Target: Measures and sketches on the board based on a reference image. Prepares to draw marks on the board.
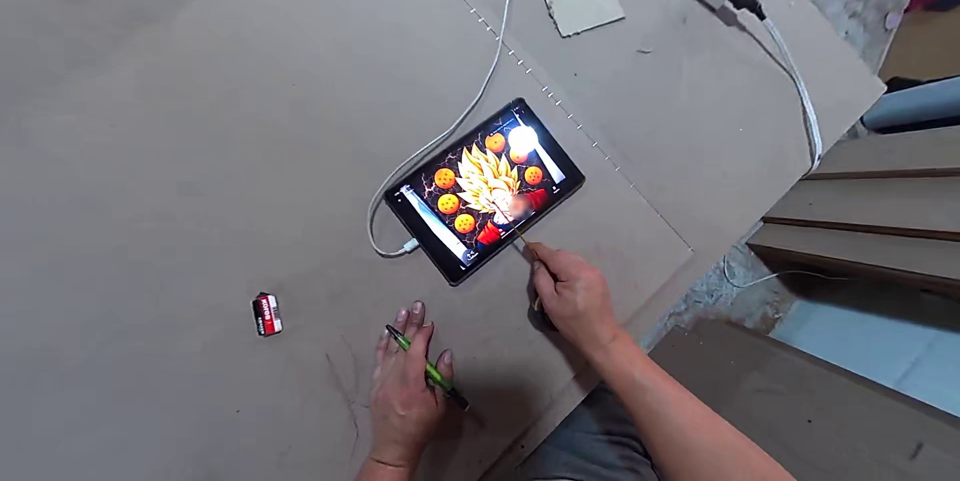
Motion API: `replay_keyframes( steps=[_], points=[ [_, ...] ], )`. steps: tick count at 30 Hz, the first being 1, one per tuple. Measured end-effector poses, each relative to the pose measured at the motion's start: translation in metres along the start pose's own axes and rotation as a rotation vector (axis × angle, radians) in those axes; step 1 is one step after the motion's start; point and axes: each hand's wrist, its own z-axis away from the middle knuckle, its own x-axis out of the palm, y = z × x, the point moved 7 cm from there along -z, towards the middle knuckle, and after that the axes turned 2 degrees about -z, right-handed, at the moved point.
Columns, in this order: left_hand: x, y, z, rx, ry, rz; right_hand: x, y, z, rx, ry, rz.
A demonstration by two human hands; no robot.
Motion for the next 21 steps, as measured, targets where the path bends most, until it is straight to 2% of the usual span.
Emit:
replay_keyframes(
  steps=[7, 12, 21],
  points=[
    [-0.001, 0.001, -0.003, 0.004, -0.013, -0.022, 0.000, -0.003, -0.011, 0.007, 0.010, 0.029],
    [-0.002, 0.001, -0.004, 0.022, 0.015, 0.027, 0.003, -0.003, -0.013, -0.016, -0.087, 0.065],
    [-0.003, 0.003, -0.006, 0.019, 0.012, 0.024, 0.005, -0.003, -0.015, -0.035, -0.103, 0.068]
  ],
)
